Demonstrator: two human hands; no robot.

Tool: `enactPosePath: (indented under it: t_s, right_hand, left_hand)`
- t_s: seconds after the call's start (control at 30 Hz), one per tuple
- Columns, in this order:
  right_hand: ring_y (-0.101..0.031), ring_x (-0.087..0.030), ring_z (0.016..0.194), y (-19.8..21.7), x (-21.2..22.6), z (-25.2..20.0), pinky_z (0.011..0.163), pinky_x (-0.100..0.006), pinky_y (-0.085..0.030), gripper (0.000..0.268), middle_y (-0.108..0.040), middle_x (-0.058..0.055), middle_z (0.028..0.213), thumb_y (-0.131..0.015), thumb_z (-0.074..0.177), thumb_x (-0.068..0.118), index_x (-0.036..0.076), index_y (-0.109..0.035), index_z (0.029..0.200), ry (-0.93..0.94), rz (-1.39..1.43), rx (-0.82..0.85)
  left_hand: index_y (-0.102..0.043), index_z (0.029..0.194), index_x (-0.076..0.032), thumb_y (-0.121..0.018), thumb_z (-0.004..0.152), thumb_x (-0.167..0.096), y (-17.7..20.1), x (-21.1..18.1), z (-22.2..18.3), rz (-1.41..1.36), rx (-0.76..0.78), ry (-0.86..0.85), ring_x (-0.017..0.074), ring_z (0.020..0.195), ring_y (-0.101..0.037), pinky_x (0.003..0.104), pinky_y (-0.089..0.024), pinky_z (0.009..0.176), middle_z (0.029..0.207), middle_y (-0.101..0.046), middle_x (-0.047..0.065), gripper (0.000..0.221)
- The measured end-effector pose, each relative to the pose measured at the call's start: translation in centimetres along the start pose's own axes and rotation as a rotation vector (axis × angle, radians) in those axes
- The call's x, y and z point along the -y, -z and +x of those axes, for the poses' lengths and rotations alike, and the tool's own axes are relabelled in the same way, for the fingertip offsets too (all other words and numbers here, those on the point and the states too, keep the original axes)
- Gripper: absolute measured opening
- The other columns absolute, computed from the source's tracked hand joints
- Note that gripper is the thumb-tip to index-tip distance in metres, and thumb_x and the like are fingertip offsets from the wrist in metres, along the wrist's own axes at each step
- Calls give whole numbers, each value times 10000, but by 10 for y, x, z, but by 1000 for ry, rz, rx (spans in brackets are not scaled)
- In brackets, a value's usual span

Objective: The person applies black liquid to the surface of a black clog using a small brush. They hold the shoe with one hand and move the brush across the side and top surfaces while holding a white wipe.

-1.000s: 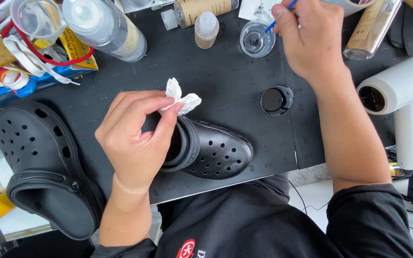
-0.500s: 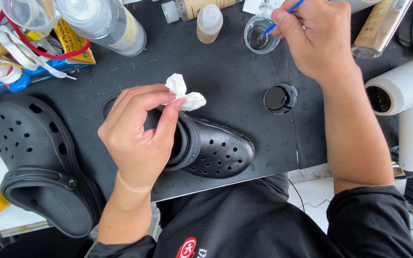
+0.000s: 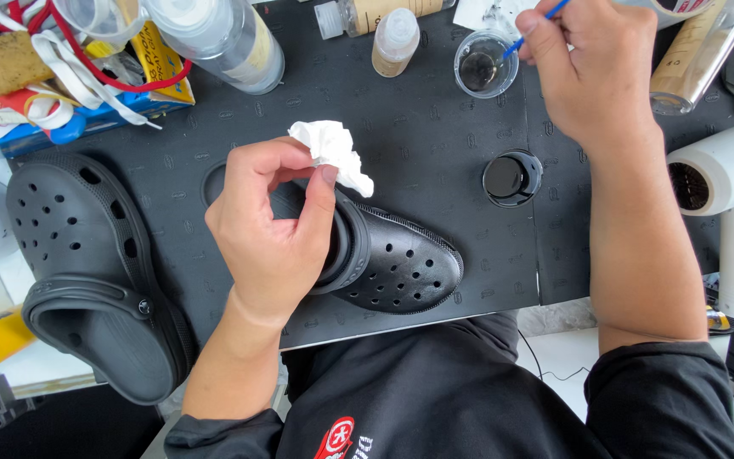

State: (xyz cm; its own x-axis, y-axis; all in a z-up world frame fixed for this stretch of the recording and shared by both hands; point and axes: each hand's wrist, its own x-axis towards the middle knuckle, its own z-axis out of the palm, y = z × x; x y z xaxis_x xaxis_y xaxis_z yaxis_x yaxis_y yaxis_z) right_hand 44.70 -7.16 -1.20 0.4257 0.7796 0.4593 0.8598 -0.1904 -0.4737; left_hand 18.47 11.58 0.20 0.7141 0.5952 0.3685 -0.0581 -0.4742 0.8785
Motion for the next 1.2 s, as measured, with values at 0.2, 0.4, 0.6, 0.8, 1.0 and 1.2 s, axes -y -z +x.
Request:
enactPosePath:
  t_s: [0.2,0.4,0.6,0.8,1.0,1.2]
  right_hand:
    - [-750,-189,829,0,1,0,726,-267,-556,108,-723,-120,831,-604,1105,-50,-77,-659,1015,12,-35,-13]
    - [-751,-176,825,0,2,-2,736,-266,-558,129,-719,-100,828,-610,1121,-34,-66,-652,1003,13,-40,-2]
    - [-749,-167,805,0,-1,-6,692,-250,-560,134,-706,-108,847,-593,1132,-32,-80,-640,1016,6,26,5]
    - [-727,-177,885,7,-22,-28,779,-246,-574,182,-686,-139,964,-487,1225,-13,-103,-601,1115,-103,219,-84]
    - [-648,-170,869,12,-49,-43,774,-239,-515,217,-659,-151,1029,-449,1273,69,-86,-571,1180,-126,463,-96]
    - [-634,-165,868,7,-51,-43,784,-242,-505,234,-659,-147,1013,-437,1267,66,-86,-571,1151,-190,533,-71]
  left_hand:
    - [-555,1142,19,-733,1046,78,-2,3,-2,-25,2,14,130,977,-710,251,-591,925,1084,-692,115,211]
    - [-513,1147,30,-707,1066,91,-1,5,-5,-98,19,24,130,1025,-695,259,-590,976,1125,-663,128,219]
    - [-517,1159,30,-722,1055,87,-2,6,-6,-105,5,39,125,996,-695,255,-586,948,1124,-660,126,237]
    - [-514,1197,33,-712,1074,82,-1,8,-6,-101,11,24,136,1010,-716,258,-595,956,1138,-662,125,238]
    - [-520,1201,32,-703,1082,71,0,9,-4,-106,23,26,141,999,-732,252,-601,947,1130,-668,123,223]
    - [-525,1203,26,-703,1089,69,0,10,-4,-105,29,15,139,1000,-736,251,-609,949,1129,-675,115,217]
